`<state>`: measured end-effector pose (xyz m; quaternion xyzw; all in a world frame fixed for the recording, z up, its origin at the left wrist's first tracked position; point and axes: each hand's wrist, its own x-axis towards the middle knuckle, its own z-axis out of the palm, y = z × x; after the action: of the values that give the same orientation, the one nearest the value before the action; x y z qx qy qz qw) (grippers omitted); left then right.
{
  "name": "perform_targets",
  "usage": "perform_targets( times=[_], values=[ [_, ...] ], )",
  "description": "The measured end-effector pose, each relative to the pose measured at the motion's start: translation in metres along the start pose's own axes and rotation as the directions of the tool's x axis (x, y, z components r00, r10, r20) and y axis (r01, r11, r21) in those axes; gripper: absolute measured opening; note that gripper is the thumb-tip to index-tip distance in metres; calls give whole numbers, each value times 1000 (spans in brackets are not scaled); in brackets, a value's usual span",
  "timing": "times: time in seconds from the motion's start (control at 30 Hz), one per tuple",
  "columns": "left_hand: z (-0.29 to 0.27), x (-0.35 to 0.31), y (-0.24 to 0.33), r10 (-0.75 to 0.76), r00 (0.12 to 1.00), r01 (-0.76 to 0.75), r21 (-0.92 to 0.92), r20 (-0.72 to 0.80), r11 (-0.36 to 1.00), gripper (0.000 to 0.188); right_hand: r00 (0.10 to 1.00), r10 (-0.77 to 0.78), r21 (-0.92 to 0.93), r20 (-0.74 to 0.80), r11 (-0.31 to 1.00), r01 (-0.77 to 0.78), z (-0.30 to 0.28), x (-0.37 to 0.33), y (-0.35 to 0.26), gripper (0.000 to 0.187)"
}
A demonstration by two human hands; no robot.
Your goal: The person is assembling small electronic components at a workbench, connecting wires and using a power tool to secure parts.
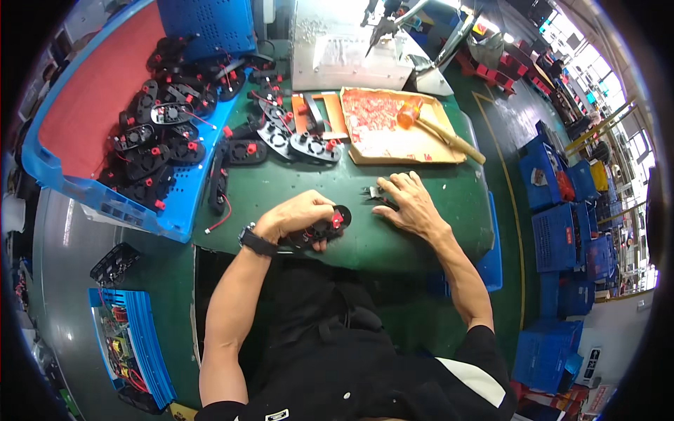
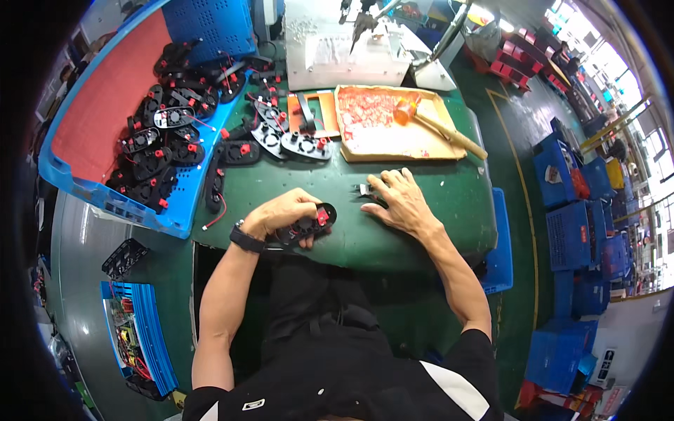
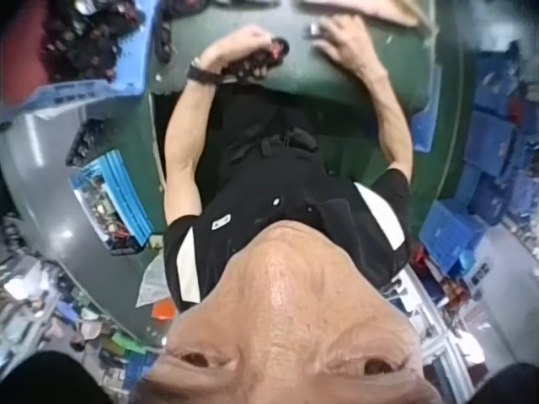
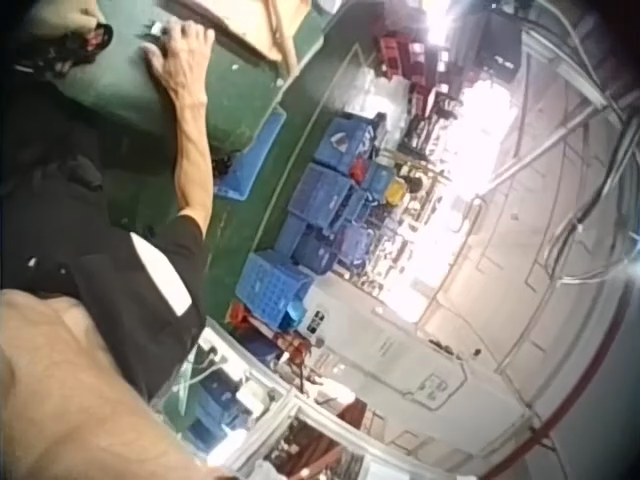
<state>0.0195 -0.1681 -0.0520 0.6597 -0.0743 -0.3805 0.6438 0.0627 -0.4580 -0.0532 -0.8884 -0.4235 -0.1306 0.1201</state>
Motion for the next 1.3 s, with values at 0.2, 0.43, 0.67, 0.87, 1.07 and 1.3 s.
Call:
perform_targets(
  times=[0.2, 0.43, 0.67, 0.87, 1.07, 1.3],
  values=[
    [-1, 3, 0, -13, 1000, 13, 0, -3, 1000, 32, 808, 174, 533, -564, 823, 195, -99, 129, -15, 49],
    [7, 12, 2, 57, 998, -56, -116, 3, 992, 31, 687, 446, 767, -574, 586, 261, -207, 324, 19, 35],
    [-13, -5, -11, 64, 997, -71, -240, -33, 968, 36, 861, 409, 901, -303, -171, 399, -149, 234, -24, 23],
    [-14, 4, -9, 153, 987, -134, -264, 54, 955, 40, 729, 426, 823, -535, 455, 339, -125, 131, -77, 33],
    [-6, 4, -4, 108, 993, -93, -257, 47, 962, 34, 706, 438, 793, -557, 534, 294, -92, 121, -89, 29],
    [-2, 4, -2, 90, 996, -87, -262, 0, 961, 36, 724, 424, 789, -545, 550, 272, -78, 119, -90, 29]
  ],
)
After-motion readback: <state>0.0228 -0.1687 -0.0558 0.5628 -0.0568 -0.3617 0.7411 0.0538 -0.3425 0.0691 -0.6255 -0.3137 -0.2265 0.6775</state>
